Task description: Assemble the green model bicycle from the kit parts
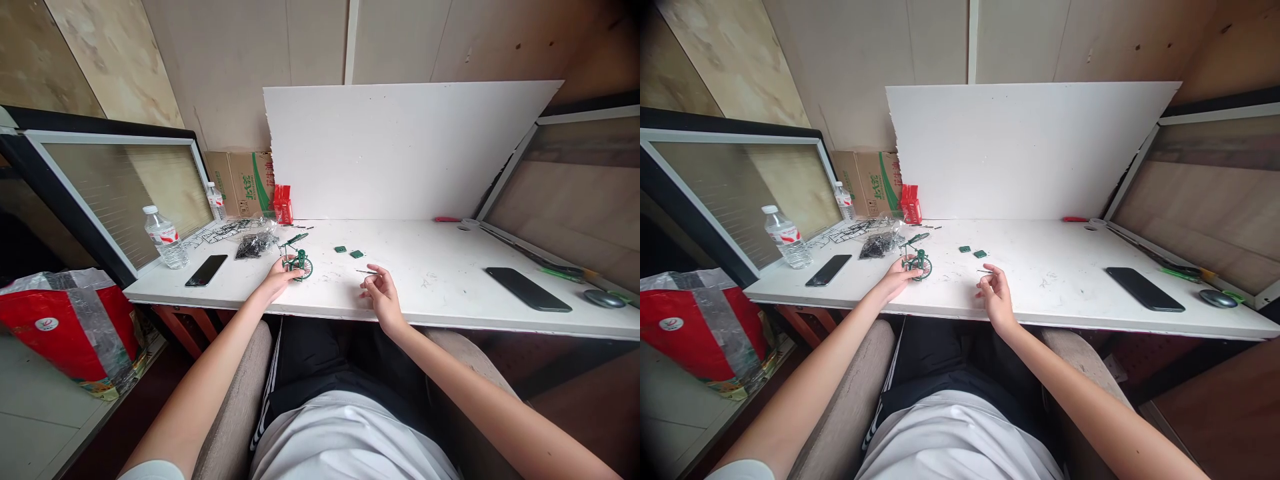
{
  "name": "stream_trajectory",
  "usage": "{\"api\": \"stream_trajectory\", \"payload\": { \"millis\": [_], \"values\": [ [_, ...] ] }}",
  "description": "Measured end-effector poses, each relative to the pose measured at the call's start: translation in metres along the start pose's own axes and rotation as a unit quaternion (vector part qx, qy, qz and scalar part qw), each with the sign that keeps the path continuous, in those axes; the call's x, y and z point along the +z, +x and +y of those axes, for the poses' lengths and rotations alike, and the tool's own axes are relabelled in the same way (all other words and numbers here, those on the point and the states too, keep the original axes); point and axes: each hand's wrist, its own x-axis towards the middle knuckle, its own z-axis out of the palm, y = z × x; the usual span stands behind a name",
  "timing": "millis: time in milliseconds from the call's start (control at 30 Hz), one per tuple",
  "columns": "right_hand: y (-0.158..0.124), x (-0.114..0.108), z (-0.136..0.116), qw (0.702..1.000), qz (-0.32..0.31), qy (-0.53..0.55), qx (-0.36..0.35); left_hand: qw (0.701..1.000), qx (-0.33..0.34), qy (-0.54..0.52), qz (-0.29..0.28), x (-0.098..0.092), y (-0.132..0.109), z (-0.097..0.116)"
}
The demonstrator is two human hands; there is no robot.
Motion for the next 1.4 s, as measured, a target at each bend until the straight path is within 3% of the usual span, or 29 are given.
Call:
{"api": "stream_trajectory", "payload": {
  "millis": [200, 367, 500, 867, 1000, 1200, 1400],
  "values": [
    [-0.006, 0.000, -0.007, 1.000, -0.013, -0.012, -0.010, 1.000, 0.010, 0.005, -0.003, -0.001, 0.001, -0.004],
    [-0.002, -0.002, -0.005, 0.996, -0.035, -0.078, 0.021, 0.999, 0.012, 0.030, -0.013, -0.005, 0.003, -0.007],
    [0.000, -0.002, -0.003, 0.992, -0.058, -0.116, 0.002, 0.999, 0.012, 0.047, -0.009, -0.004, 0.002, -0.007],
    [-0.003, 0.004, -0.006, 0.996, -0.077, -0.033, 0.042, 0.996, 0.019, 0.081, -0.013, -0.006, 0.005, -0.011],
    [-0.005, 0.005, -0.007, 0.993, -0.093, -0.035, 0.062, 0.996, 0.022, 0.087, -0.013, -0.006, 0.006, -0.012],
    [-0.004, 0.005, -0.009, 0.993, -0.077, -0.089, 0.024, 0.995, 0.023, 0.094, -0.018, -0.007, 0.005, -0.012],
    [-0.005, 0.003, -0.012, 0.993, -0.085, -0.081, 0.030, 0.994, 0.024, 0.101, -0.020, -0.008, 0.006, -0.013]
  ]
}}
